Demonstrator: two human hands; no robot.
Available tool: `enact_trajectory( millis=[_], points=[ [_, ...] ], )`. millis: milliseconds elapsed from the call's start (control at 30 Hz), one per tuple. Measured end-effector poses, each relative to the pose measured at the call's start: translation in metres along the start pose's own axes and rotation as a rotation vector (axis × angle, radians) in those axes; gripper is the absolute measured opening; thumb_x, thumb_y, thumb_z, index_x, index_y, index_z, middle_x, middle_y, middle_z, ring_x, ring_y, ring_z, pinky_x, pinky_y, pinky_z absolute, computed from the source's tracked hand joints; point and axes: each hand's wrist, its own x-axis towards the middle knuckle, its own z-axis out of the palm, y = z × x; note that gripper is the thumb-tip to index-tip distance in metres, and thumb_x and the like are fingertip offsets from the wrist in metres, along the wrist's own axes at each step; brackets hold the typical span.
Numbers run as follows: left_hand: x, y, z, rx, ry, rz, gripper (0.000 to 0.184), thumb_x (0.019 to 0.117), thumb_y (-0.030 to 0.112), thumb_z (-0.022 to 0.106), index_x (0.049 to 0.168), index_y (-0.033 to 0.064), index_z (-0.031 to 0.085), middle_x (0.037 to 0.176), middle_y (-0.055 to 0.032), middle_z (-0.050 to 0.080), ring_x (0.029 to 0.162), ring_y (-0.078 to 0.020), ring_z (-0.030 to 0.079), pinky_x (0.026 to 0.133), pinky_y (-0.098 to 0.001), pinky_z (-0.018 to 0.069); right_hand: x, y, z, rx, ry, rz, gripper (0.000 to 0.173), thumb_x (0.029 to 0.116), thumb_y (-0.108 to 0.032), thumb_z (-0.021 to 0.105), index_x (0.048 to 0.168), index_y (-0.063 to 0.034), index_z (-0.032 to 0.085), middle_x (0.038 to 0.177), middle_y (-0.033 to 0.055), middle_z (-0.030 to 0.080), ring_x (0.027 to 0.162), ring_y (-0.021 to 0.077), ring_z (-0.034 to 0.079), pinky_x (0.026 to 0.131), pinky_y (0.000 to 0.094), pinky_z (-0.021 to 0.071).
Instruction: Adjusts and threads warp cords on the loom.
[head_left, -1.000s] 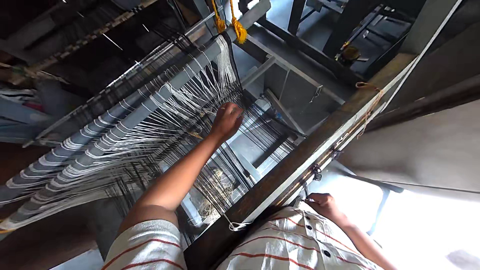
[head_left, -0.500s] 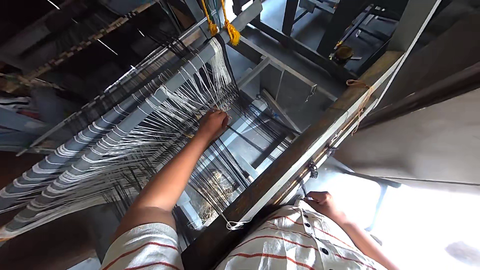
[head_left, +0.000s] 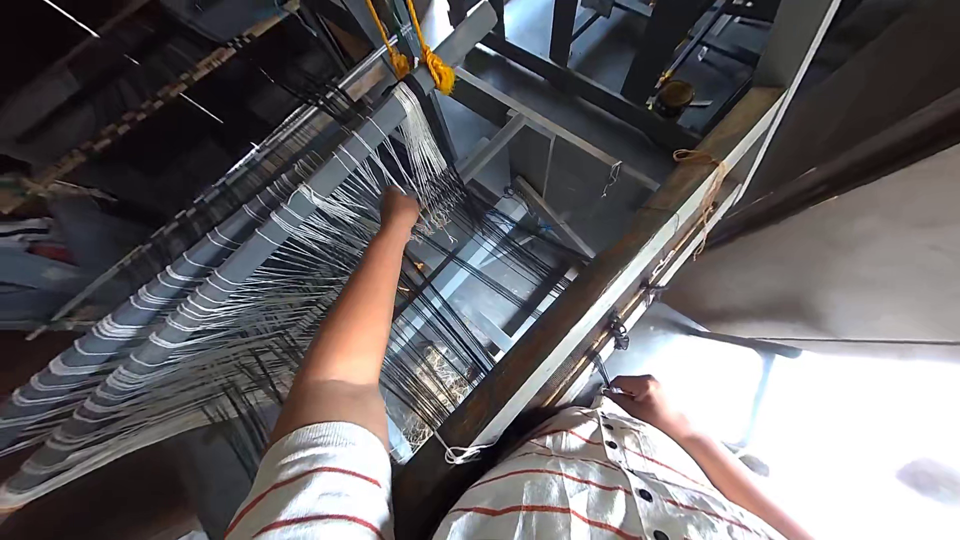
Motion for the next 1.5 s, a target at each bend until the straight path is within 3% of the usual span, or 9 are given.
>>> enact_trajectory(
  millis=[67, 167, 467, 533, 700, 933, 1067, 1267, 1500],
  points=[
    [0.009, 0.003, 0.004, -0.278, 0.018, -0.128, 0.041, 0.1039, 0.009, 0.044, 0.141, -0.0066, 0.045, 0.136, -0.0286, 0.052, 0.116, -0.0367, 0.058, 0.095, -0.0533, 0.0502, 0.001, 0.0, 0.001, 0.004, -0.011, 0.002, 0.025, 0.0932, -0.022, 0.065, 0.087, 0.0011, 0.074, 0.071, 0.0154, 0.068, 0.067, 0.0297, 0.067, 0.065, 0.0534, 0.0526],
    [0.013, 0.012, 0.009, -0.541, 0.055, -0.26, 0.041, 0.1051, 0.014, 0.043, 0.143, 0.0001, 0.041, 0.123, -0.019, 0.05, 0.099, -0.027, 0.053, 0.084, -0.0448, 0.0485, 0.002, 0.001, 0.001, 0.01, -0.007, 0.005, 0.024, 0.0928, -0.021, 0.065, 0.087, 0.0017, 0.073, 0.071, 0.0161, 0.068, 0.066, 0.0302, 0.066, 0.064, 0.0534, 0.0523],
    [0.028, 0.016, 0.023, -0.739, 0.056, -0.373, 0.033, 0.1058, 0.027, 0.045, 0.13, 0.0048, 0.048, 0.108, -0.0127, 0.05, 0.093, -0.0234, 0.052, 0.081, -0.0435, 0.0479, 0.0, 0.004, 0.001, 0.003, 0.019, -0.011, 0.025, 0.0924, -0.02, 0.065, 0.085, 0.0024, 0.072, 0.07, 0.0167, 0.068, 0.066, 0.0317, 0.067, 0.064, 0.0548, 0.0526],
    [0.032, 0.015, 0.023, -0.73, 0.034, -0.383, 0.037, 0.1076, 0.031, 0.044, 0.132, 0.0039, 0.047, 0.111, -0.0134, 0.052, 0.094, -0.0233, 0.054, 0.083, -0.0418, 0.0488, 0.001, 0.005, 0.001, 0.0, 0.008, -0.004, 0.025, 0.0927, -0.02, 0.065, 0.085, 0.0024, 0.073, 0.071, 0.0172, 0.068, 0.067, 0.032, 0.067, 0.065, 0.0548, 0.0528],
    [0.044, 0.01, 0.026, -0.577, -0.01, -0.356, 0.041, 0.1063, 0.034, 0.05, 0.133, 0.0034, 0.051, 0.115, -0.0144, 0.056, 0.097, -0.0226, 0.056, 0.086, -0.0397, 0.0491, 0.002, -0.001, -0.002, -0.008, -0.033, 0.039, 0.025, 0.0933, -0.02, 0.066, 0.087, 0.0033, 0.073, 0.072, 0.0179, 0.068, 0.067, 0.0323, 0.066, 0.066, 0.0545, 0.0519],
    [0.036, 0.007, 0.031, -0.585, 0.099, -0.327, 0.049, 0.1036, 0.022, 0.055, 0.145, -0.0009, 0.043, 0.133, -0.0215, 0.054, 0.109, -0.0277, 0.058, 0.09, -0.0418, 0.0512, -0.002, -0.002, -0.003, -0.014, -0.001, 0.039, 0.024, 0.093, -0.019, 0.066, 0.087, 0.0036, 0.073, 0.072, 0.0184, 0.068, 0.067, 0.0334, 0.067, 0.066, 0.0558, 0.0523],
    [0.018, 0.0, 0.031, -0.531, 0.191, -0.163, 0.039, 0.1037, 0.016, 0.048, 0.135, -0.0072, 0.052, 0.132, -0.0266, 0.056, 0.114, -0.0339, 0.059, 0.094, -0.0487, 0.0521, 0.0, 0.001, -0.001, -0.01, -0.003, 0.047, 0.025, 0.0931, -0.021, 0.066, 0.086, 0.0022, 0.073, 0.071, 0.0173, 0.068, 0.067, 0.0322, 0.067, 0.065, 0.0551, 0.0521],
    [-0.014, -0.002, 0.02, -0.663, 0.189, 0.021, 0.036, 0.1088, 0.018, 0.048, 0.132, -0.0088, 0.055, 0.13, -0.0239, 0.062, 0.114, -0.0252, 0.064, 0.098, -0.0378, 0.0522, 0.004, 0.0, 0.001, -0.017, -0.018, 0.001, 0.025, 0.0936, -0.019, 0.065, 0.086, 0.0032, 0.072, 0.071, 0.0177, 0.067, 0.067, 0.0331, 0.067, 0.065, 0.0557, 0.052],
    [-0.055, -0.002, 0.011, -0.753, 0.144, 0.09, 0.031, 0.1046, 0.011, 0.056, 0.127, -0.0094, 0.057, 0.128, -0.0206, 0.062, 0.112, -0.0193, 0.063, 0.096, -0.0323, 0.0511, 0.001, 0.0, 0.0, -0.007, -0.013, 0.016, 0.025, 0.0935, -0.02, 0.065, 0.086, 0.0028, 0.072, 0.072, 0.0181, 0.068, 0.069, 0.0346, 0.067, 0.067, 0.0579, 0.0516]
  ],
)
